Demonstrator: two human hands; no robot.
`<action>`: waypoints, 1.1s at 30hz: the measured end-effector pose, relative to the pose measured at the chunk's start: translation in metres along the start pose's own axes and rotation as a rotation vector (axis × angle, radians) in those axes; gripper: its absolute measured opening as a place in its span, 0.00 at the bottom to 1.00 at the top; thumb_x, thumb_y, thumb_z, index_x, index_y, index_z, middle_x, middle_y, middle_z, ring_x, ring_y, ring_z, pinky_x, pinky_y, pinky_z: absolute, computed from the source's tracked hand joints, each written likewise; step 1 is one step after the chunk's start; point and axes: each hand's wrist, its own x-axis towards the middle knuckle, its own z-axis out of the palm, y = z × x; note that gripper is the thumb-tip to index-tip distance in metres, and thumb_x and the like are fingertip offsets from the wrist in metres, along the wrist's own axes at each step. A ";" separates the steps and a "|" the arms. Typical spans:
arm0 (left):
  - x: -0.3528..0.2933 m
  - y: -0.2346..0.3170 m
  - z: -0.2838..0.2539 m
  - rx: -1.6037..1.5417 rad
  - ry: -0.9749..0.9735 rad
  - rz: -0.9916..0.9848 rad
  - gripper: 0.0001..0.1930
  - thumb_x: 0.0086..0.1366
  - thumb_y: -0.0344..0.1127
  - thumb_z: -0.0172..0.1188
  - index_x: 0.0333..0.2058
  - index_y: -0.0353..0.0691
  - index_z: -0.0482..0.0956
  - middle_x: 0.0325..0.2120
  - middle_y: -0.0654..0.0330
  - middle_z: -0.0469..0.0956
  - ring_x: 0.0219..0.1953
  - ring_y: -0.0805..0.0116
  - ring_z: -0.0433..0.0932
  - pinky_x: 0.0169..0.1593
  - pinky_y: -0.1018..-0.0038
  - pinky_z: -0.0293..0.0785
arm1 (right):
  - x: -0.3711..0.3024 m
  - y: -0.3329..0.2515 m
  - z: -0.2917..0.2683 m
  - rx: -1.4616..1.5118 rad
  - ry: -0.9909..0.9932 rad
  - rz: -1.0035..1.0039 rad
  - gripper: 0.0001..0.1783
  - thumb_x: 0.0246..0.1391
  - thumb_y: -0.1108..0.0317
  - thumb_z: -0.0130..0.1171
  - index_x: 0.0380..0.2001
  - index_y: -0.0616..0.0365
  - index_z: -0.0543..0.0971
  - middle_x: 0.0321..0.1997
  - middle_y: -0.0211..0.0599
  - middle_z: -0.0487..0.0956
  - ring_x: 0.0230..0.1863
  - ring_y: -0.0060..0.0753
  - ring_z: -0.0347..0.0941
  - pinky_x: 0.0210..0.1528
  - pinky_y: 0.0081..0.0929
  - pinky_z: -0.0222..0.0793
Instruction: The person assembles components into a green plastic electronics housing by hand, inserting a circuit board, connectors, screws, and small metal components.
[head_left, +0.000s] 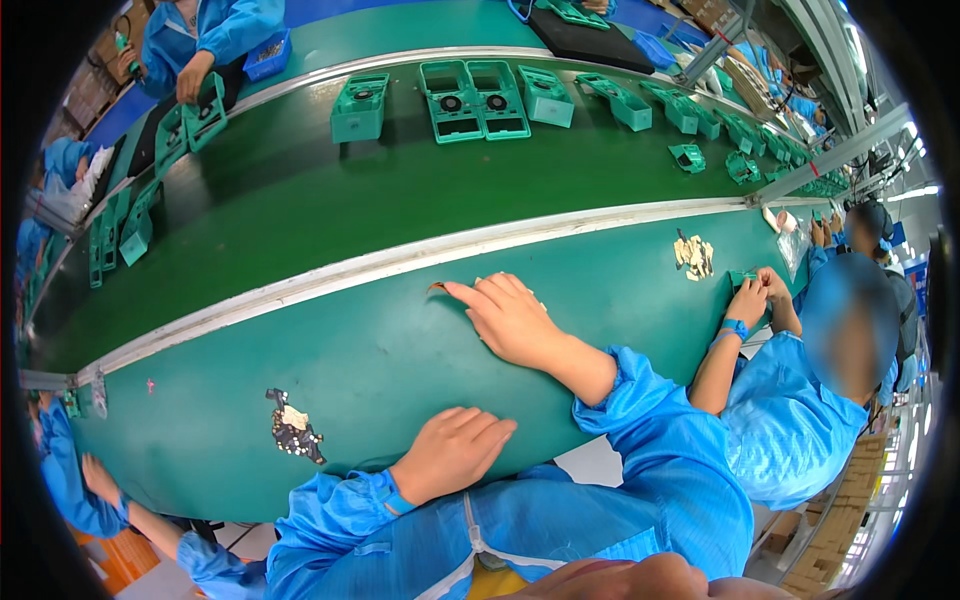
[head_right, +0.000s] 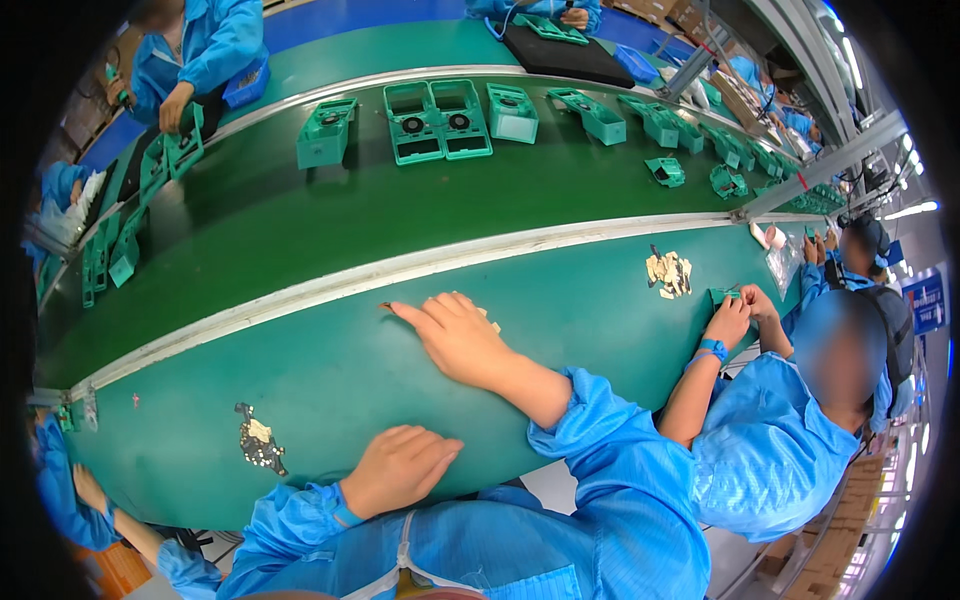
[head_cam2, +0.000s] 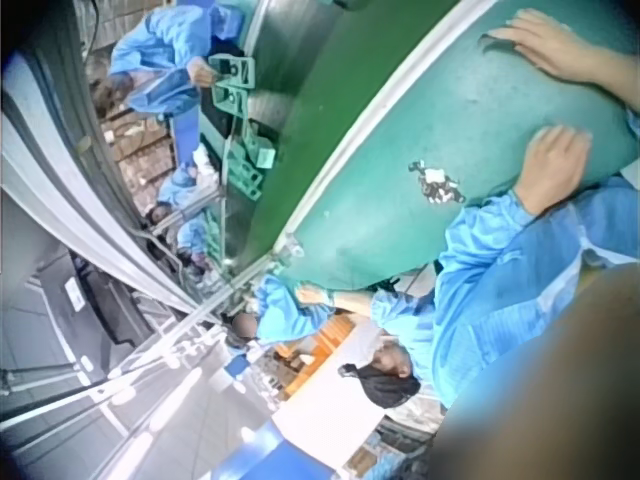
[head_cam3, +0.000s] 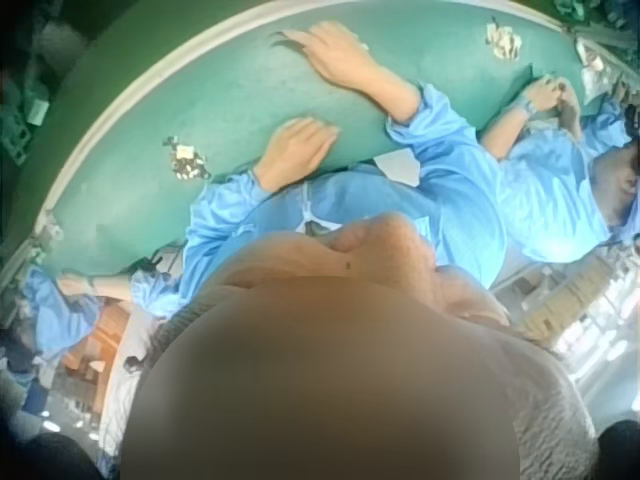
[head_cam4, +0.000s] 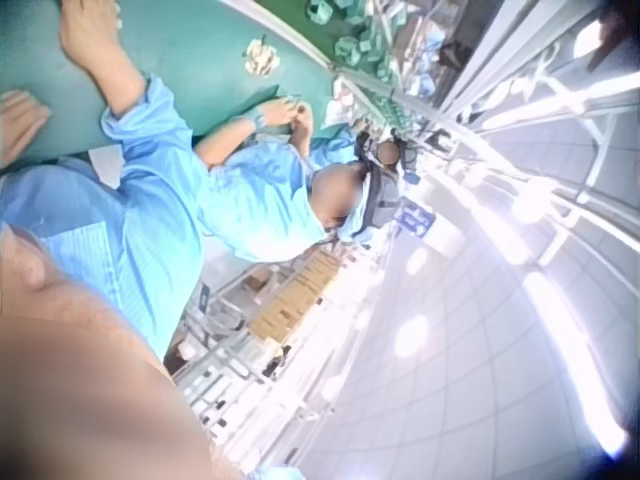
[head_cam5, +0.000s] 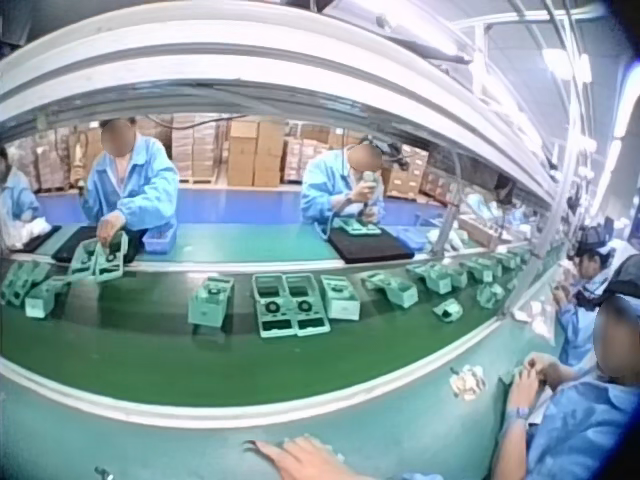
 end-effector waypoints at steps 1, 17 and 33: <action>-0.001 0.000 -0.001 0.003 -0.021 0.003 0.10 0.59 0.29 0.65 0.41 0.40 0.81 0.29 0.61 0.79 0.30 0.63 0.78 0.35 0.69 0.73 | 0.000 0.001 0.001 -0.002 -0.006 -0.001 0.29 0.54 0.77 0.54 0.61 0.55 0.72 0.37 0.38 0.73 0.41 0.46 0.69 0.49 0.40 0.65; -0.011 -0.011 -0.001 -0.015 -0.085 0.023 0.10 0.60 0.30 0.65 0.41 0.39 0.81 0.30 0.62 0.79 0.32 0.65 0.77 0.37 0.70 0.73 | 0.002 0.001 0.003 -0.013 0.016 -0.058 0.27 0.52 0.74 0.64 0.58 0.55 0.74 0.39 0.39 0.74 0.42 0.45 0.70 0.51 0.40 0.66; -0.013 -0.013 -0.001 0.021 -0.087 0.027 0.09 0.62 0.31 0.63 0.40 0.39 0.81 0.30 0.63 0.79 0.32 0.65 0.77 0.38 0.70 0.72 | 0.001 -0.003 -0.011 -0.062 -0.092 -0.040 0.47 0.49 0.46 0.68 0.67 0.56 0.63 0.66 0.46 0.66 0.69 0.52 0.58 0.67 0.53 0.53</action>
